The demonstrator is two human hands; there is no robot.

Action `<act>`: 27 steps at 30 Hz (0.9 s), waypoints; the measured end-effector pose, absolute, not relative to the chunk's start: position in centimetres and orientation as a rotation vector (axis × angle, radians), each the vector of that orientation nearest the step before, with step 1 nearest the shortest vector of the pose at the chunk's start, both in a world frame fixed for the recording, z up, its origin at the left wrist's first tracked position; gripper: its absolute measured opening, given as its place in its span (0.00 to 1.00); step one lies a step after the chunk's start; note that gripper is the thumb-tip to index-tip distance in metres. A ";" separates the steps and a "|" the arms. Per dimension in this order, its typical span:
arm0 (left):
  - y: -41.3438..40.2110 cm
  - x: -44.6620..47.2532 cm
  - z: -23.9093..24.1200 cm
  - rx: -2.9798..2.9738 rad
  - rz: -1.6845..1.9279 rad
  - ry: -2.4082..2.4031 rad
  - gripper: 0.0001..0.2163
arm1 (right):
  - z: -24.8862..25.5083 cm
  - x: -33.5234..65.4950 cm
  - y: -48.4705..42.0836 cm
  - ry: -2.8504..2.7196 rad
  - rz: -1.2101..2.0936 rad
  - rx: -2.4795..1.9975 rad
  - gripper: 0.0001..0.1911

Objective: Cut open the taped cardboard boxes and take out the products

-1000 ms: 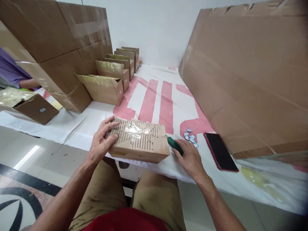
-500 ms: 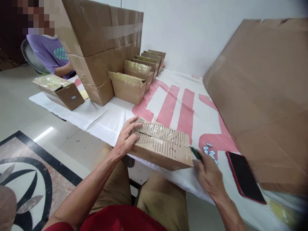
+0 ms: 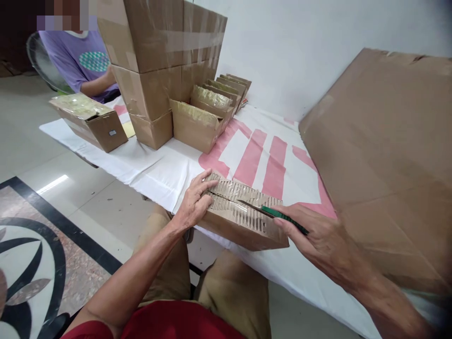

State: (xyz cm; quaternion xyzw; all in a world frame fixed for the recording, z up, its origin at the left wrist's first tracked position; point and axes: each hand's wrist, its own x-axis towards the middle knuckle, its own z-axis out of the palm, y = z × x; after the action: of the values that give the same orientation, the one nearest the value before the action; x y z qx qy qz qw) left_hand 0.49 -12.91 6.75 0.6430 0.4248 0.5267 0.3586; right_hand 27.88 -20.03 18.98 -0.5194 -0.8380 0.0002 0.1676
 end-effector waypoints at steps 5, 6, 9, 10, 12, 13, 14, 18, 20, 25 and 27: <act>-12.8 0.5 6.7 1.685 1.375 1.089 0.25 | 18.5 26.7 -17.9 -2.599 -0.112 -1.542 0.16; -12.8 0.5 6.7 1.684 1.376 1.092 0.25 | 18.6 26.5 -17.7 -2.631 -0.128 -1.574 0.15; -12.8 0.5 6.8 1.674 1.362 1.105 0.25 | 19.3 25.3 -17.5 -2.685 -0.196 -1.713 0.11; -12.9 0.5 6.8 1.670 1.354 1.109 0.25 | 19.8 24.7 -17.6 -2.702 -0.211 -1.765 0.10; -12.9 0.5 6.9 1.659 1.343 1.115 0.25 | 20.9 23.6 -17.7 -2.748 -0.230 -1.867 0.09; -12.9 0.5 6.9 1.651 1.341 1.117 0.25 | 21.5 23.1 -17.7 -2.777 -0.231 -1.911 0.10; -12.9 0.5 7.0 1.642 1.340 1.118 0.25 | 22.1 22.6 -17.8 -2.805 -0.227 -1.952 0.10; -12.9 0.6 7.0 1.614 1.336 1.130 0.25 | 23.6 21.7 -17.8 -2.871 -0.134 -2.063 0.12; -12.9 0.5 7.0 1.613 1.330 1.133 0.25 | 23.6 22.1 -17.9 -2.868 -0.076 -2.085 0.12; -12.8 0.3 7.1 1.642 1.312 1.132 0.25 | 22.8 26.0 -18.2 -2.860 -0.127 -2.064 0.14; -12.8 0.2 7.0 1.652 1.312 1.128 0.25 | 22.6 28.6 -18.6 -2.793 -0.168 -2.063 0.15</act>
State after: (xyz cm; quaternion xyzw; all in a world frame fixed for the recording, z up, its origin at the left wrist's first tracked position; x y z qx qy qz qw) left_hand 0.21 -12.78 7.02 0.6427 0.4389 0.5105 0.3656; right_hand 28.63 -18.56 22.65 -0.5851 -0.7922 -0.0476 -0.1667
